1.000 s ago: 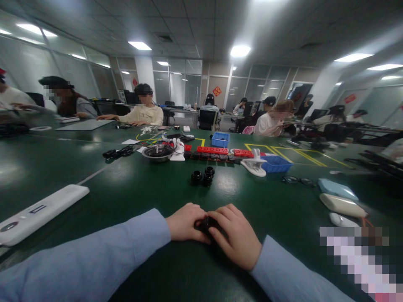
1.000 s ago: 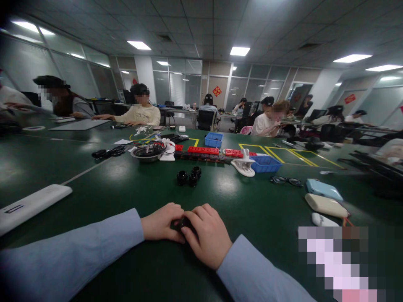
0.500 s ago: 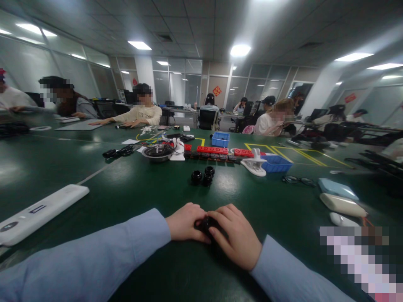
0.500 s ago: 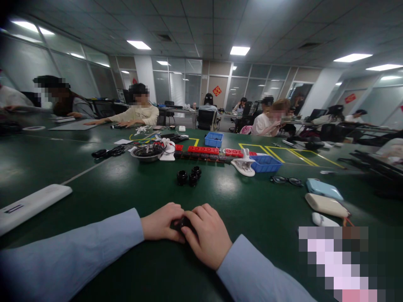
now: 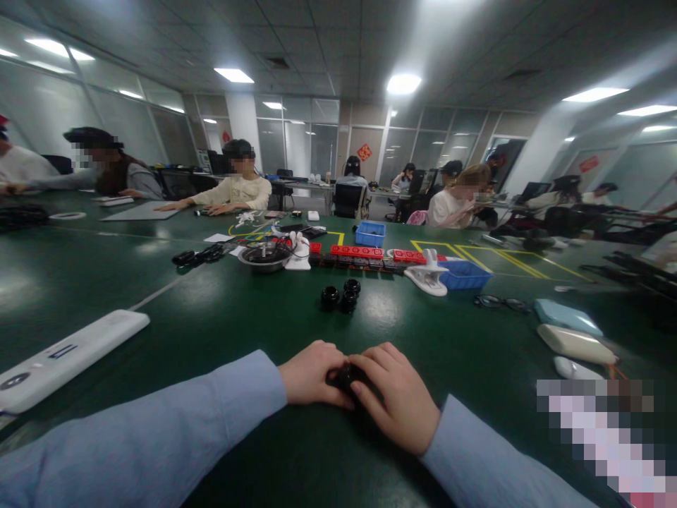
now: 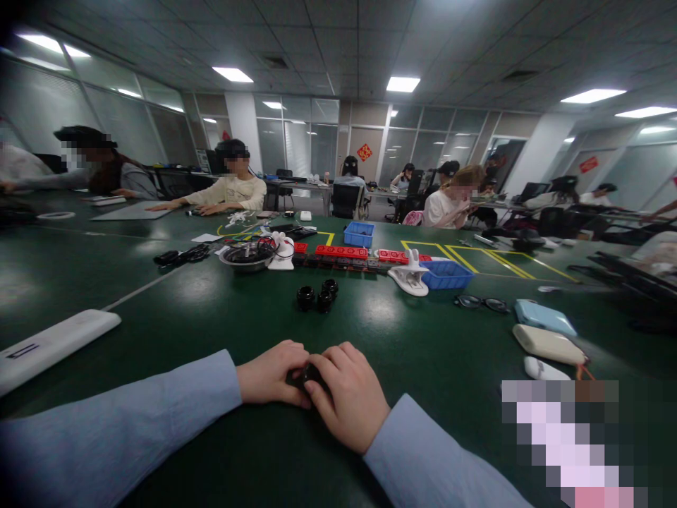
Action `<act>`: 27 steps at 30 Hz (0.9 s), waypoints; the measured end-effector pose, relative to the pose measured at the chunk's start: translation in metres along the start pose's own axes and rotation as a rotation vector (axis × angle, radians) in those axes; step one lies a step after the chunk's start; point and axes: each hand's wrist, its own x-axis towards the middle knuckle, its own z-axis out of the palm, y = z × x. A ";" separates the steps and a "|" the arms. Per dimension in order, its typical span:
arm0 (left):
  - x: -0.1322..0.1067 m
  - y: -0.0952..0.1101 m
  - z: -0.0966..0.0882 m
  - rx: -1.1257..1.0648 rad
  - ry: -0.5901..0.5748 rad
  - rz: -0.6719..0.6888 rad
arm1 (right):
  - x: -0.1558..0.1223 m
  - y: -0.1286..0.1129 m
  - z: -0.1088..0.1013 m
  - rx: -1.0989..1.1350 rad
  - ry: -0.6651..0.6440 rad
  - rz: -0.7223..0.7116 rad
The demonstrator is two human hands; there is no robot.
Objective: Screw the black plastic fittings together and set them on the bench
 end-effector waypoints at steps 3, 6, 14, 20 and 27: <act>-0.001 -0.002 0.001 -0.005 0.006 -0.001 | 0.000 0.000 0.000 0.020 -0.008 0.001; -0.001 -0.003 0.003 -0.007 0.015 0.008 | -0.001 0.002 0.001 0.035 -0.019 0.001; -0.002 -0.001 0.001 -0.019 -0.006 -0.007 | 0.000 0.001 -0.003 0.050 -0.051 -0.031; -0.002 -0.003 0.002 -0.006 0.001 0.022 | 0.000 -0.003 -0.004 0.022 -0.096 -0.059; 0.000 0.000 0.000 0.043 -0.025 -0.012 | 0.000 -0.005 -0.005 0.009 -0.141 -0.119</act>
